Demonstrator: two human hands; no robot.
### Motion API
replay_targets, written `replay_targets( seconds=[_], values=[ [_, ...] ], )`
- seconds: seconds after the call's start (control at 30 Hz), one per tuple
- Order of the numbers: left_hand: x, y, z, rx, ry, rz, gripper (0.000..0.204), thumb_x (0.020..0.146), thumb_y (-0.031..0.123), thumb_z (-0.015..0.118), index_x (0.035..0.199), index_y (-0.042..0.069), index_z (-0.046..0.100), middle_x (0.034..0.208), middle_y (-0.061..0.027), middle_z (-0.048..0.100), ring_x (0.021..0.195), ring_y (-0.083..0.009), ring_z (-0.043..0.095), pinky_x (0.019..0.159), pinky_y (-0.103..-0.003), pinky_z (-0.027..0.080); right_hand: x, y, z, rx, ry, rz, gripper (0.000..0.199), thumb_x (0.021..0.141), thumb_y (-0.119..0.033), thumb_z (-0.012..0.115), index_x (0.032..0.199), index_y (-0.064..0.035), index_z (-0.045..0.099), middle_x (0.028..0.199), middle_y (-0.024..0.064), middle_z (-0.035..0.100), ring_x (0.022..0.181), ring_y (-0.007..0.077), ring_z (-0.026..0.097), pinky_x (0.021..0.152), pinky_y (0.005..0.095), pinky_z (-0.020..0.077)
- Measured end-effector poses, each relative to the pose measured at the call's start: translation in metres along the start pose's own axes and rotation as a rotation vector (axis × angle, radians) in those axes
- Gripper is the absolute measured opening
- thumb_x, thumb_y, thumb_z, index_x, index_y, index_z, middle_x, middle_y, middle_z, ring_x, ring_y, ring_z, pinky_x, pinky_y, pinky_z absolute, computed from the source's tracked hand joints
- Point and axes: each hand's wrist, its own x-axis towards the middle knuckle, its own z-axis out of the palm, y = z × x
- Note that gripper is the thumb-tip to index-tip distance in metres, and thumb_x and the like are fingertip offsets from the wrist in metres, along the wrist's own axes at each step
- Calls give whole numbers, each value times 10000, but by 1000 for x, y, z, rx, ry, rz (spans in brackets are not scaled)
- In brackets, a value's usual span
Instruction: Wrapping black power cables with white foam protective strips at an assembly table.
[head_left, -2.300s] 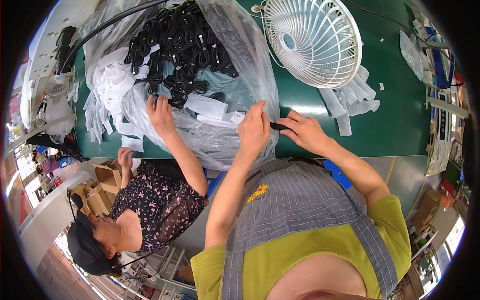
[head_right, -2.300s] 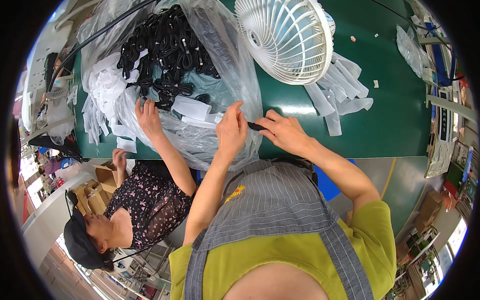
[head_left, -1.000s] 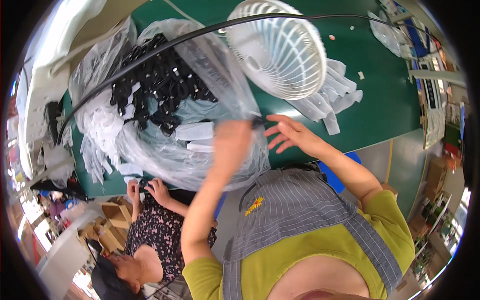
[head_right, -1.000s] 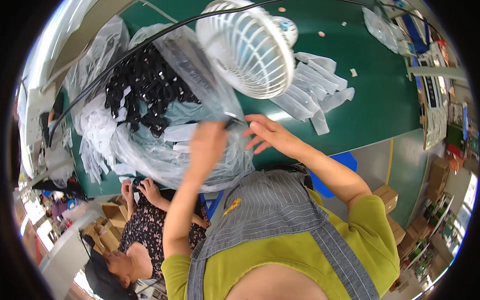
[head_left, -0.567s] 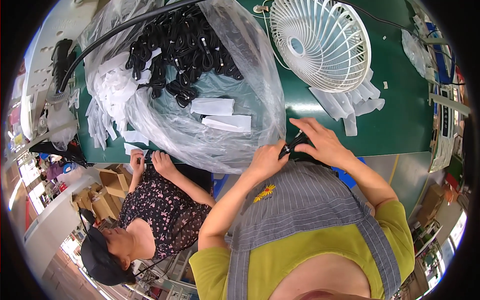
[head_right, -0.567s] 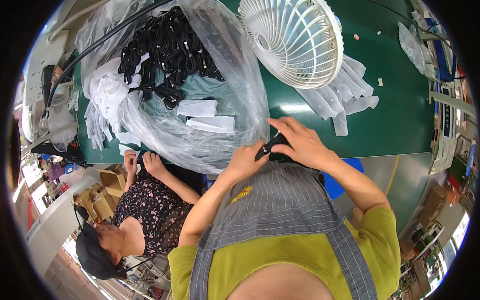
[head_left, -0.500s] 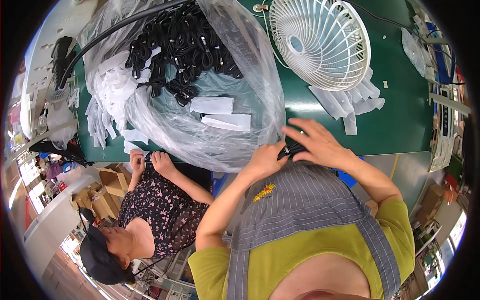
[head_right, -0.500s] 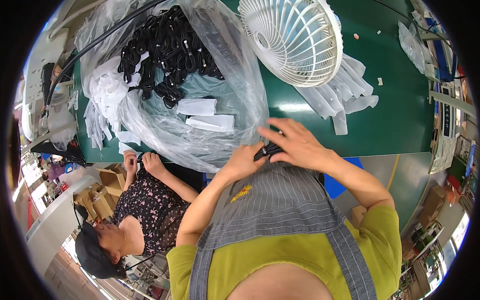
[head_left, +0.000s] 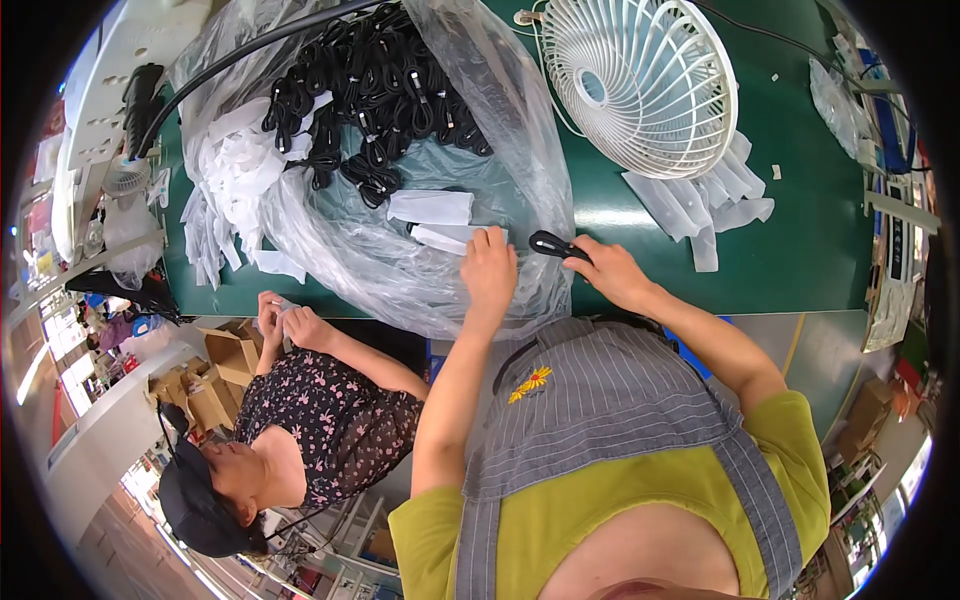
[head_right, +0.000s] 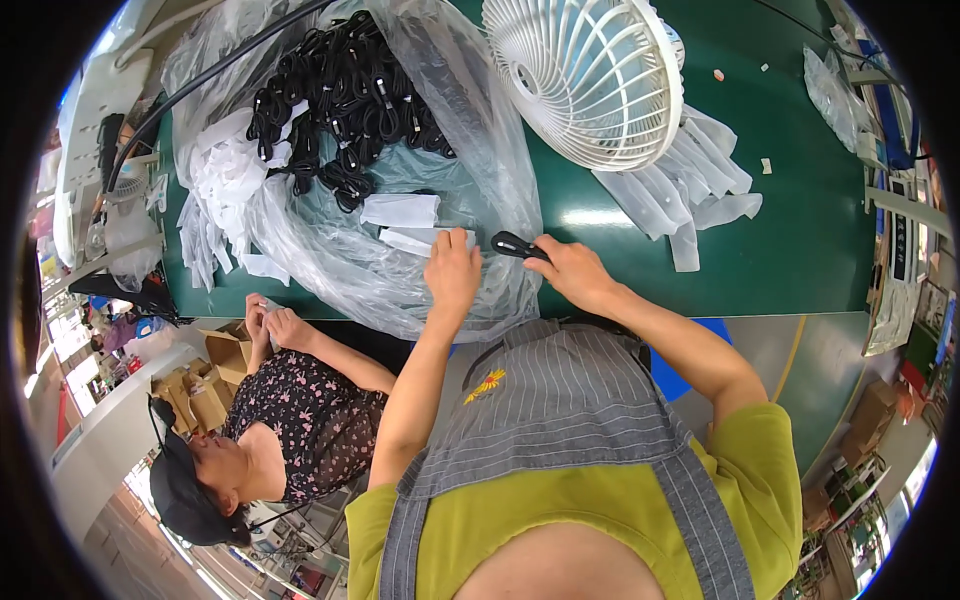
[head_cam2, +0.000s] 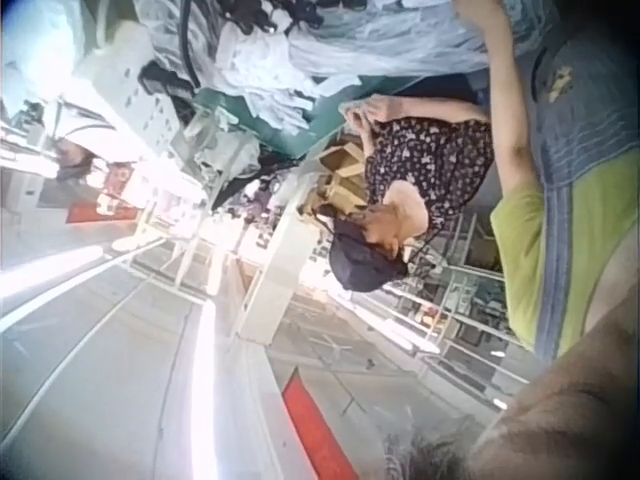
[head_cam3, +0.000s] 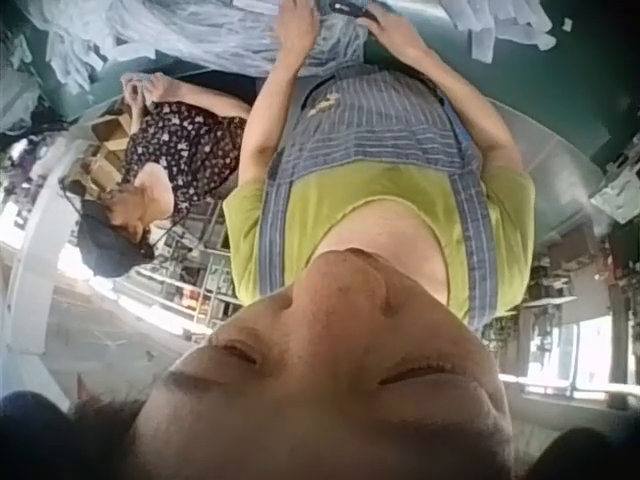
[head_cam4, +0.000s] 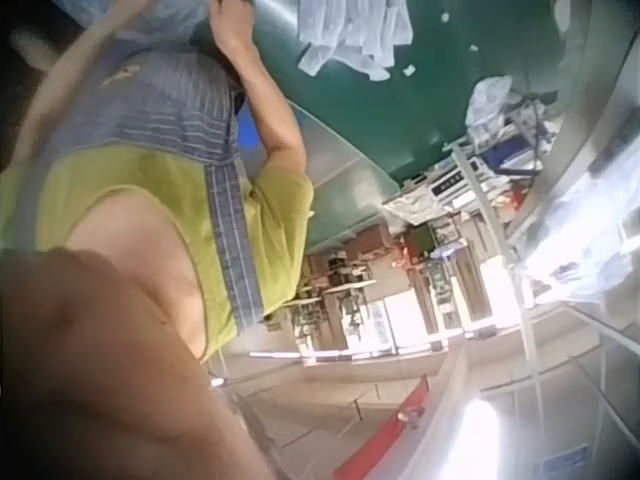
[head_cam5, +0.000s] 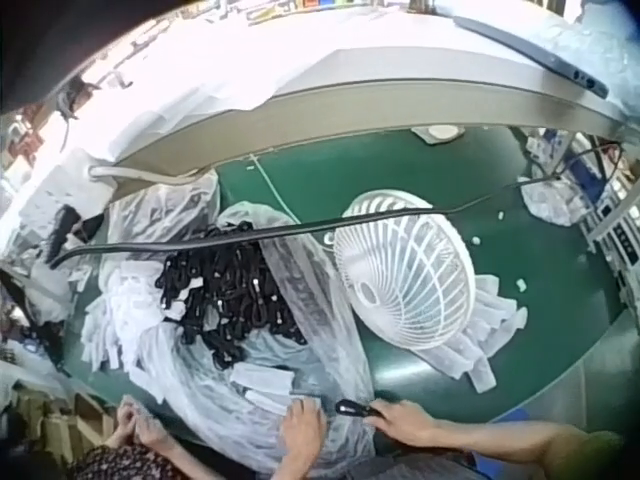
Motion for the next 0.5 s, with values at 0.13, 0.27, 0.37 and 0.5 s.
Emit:
replay_targets(
  seconds=[0.13, 0.27, 0.37, 0.5],
  values=[
    [-4, -1, -2, -84, -61, -121, 183, 829, 120, 671, 939, 64, 536, 894, -107, 563, 837, -320, 613, 646, -445, 495, 1, -7, 10, -233, 96, -237, 305, 928, -315, 584, 1036, -31, 569, 867, 172, 655, 776, 384, 638, 664, 480, 487],
    [1, 15, -24, -206, 39, -66, 152, 839, 118, 644, 902, 63, 517, 877, -114, 550, 866, -318, 607, 664, -439, 511, 3, -12, 11, -280, 153, -305, 303, 915, -294, 600, 1081, -42, 573, 916, 164, 659, 776, 385, 638, 656, 467, 508],
    [-2, 13, -16, 10, 49, -5, 141, 836, 117, 643, 891, 56, 528, 857, -116, 562, 835, -333, 610, 652, -443, 503, 2, -9, 7, -345, 129, -267, 298, 909, -278, 610, 1089, -44, 573, 915, 163, 655, 775, 378, 641, 645, 461, 514],
    [-5, -8, 14, 98, 6, -33, 166, 832, 111, 662, 942, 43, 557, 856, -112, 581, 777, -328, 621, 624, -440, 487, -1, -5, 11, -382, 141, -321, 300, 906, -243, 612, 1119, -36, 566, 918, 156, 646, 780, 371, 643, 646, 456, 516]
  ],
)
